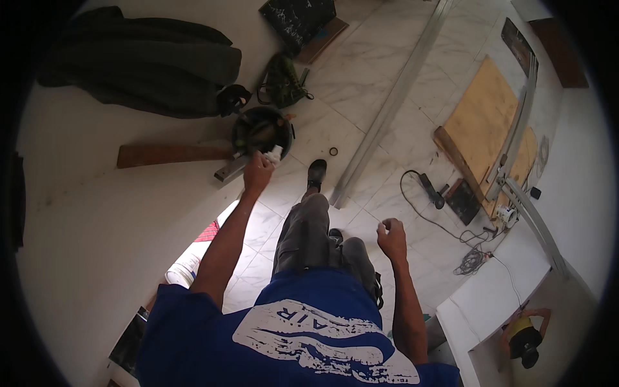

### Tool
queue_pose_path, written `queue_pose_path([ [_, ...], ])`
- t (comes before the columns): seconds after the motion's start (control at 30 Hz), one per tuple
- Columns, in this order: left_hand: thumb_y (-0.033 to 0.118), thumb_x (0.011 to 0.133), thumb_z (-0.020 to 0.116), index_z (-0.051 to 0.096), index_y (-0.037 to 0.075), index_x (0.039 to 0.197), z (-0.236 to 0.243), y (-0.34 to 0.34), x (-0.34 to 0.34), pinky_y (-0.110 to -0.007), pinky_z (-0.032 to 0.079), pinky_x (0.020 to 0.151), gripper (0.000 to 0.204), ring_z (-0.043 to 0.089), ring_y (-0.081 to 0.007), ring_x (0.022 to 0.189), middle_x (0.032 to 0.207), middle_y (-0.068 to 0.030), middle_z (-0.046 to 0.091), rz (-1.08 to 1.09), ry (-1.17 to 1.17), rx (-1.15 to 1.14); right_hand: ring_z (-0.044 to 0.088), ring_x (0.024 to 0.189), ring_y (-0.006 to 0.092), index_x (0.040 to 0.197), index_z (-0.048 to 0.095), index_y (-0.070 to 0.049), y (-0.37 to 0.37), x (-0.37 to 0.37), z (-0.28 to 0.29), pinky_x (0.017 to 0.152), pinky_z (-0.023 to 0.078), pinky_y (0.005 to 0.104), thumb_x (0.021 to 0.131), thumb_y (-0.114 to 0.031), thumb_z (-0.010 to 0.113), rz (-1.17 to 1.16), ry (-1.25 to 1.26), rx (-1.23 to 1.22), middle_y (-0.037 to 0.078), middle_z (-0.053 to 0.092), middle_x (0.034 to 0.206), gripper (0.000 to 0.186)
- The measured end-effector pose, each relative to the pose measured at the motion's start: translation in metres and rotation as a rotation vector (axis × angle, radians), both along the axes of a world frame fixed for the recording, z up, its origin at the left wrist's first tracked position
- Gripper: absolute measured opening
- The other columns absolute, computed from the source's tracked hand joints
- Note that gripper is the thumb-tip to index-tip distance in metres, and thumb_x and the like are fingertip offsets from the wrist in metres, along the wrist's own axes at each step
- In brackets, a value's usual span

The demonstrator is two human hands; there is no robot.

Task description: The person cuts metal rebar using an angle grinder and sets it down. The person then retrieves drill bits from a plastic bag to handle with a coworker, rubs the metal pieces together by hand, and picks up the angle grinder.

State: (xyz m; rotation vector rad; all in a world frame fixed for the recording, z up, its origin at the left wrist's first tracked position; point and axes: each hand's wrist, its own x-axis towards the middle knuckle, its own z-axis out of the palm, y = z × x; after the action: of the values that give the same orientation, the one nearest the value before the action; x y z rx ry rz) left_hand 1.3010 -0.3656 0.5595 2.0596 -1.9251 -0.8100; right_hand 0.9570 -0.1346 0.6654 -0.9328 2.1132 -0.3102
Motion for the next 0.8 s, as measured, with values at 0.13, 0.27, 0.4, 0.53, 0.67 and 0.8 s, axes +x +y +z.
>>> queue_pose_path([
  [0.13,0.022,0.082,0.065,0.056,0.005,0.090,-0.066,-0.075,0.050,-0.052,0.050,0.070,0.021,0.065,-0.0427,0.082,0.082,-0.0196,0.067,0.012,-0.100,-0.045,0.067,0.085,0.0315,0.096,0.064,0.006,0.030,-0.030,-0.014,0.078,0.051,0.0391,0.088,-0.021,0.060,-0.004,0.057,0.240,0.019,0.068,0.086,0.028],
  [0.27,0.025,0.081,0.066,0.056,0.001,0.093,-0.111,-0.119,0.092,-0.051,0.051,0.073,0.029,0.066,-0.0439,0.086,0.085,-0.0231,0.067,0.060,-0.221,-0.023,0.067,0.080,0.0289,0.096,0.064,0.006,0.071,-0.044,-0.023,0.076,0.052,0.0388,0.087,-0.020,0.060,-0.072,0.042,0.353,0.019,0.069,0.084,0.028],
  [0.4,0.022,0.073,0.070,0.057,-0.006,0.090,-0.131,-0.140,0.086,-0.049,0.052,0.077,0.035,0.066,-0.0420,0.087,0.095,-0.0275,0.066,0.319,-0.256,0.059,0.063,0.069,0.0179,0.097,0.064,0.005,0.107,-0.063,-0.019,0.059,0.051,0.0323,0.090,-0.019,0.059,-0.160,0.019,0.475,0.012,0.066,0.077,0.026],
  [0.53,0.032,0.070,0.071,0.058,-0.011,0.108,-0.131,-0.136,0.096,-0.048,0.051,0.085,0.059,0.065,-0.0454,0.096,0.096,-0.0321,0.066,0.309,-0.175,0.129,0.062,0.069,0.0157,0.099,0.063,0.004,0.094,-0.062,-0.010,0.056,0.052,0.0299,0.091,-0.020,0.058,-0.283,-0.061,0.408,0.010,0.064,0.079,0.026],
  [0.67,0.030,0.069,0.072,0.064,-0.005,0.104,-0.087,-0.121,0.007,-0.043,0.053,0.079,0.050,0.068,-0.0379,0.088,0.098,-0.0275,0.067,-0.282,0.010,0.438,0.063,0.071,0.0173,0.100,0.063,0.004,0.066,-0.063,0.014,0.059,0.056,0.0308,0.091,-0.021,0.058,-0.482,-0.142,0.370,0.012,0.065,0.084,0.027],
  [0.8,0.019,0.081,0.071,0.064,-0.001,0.106,0.054,-0.133,-0.130,-0.035,0.053,0.074,0.032,0.070,-0.0259,0.083,0.096,-0.0157,0.070,-0.457,0.521,0.573,0.064,0.074,0.0181,0.102,0.064,0.005,0.068,-0.074,0.021,0.061,0.057,0.0310,0.090,-0.021,0.058,-0.659,-0.119,0.257,0.012,0.065,0.084,0.030],
])
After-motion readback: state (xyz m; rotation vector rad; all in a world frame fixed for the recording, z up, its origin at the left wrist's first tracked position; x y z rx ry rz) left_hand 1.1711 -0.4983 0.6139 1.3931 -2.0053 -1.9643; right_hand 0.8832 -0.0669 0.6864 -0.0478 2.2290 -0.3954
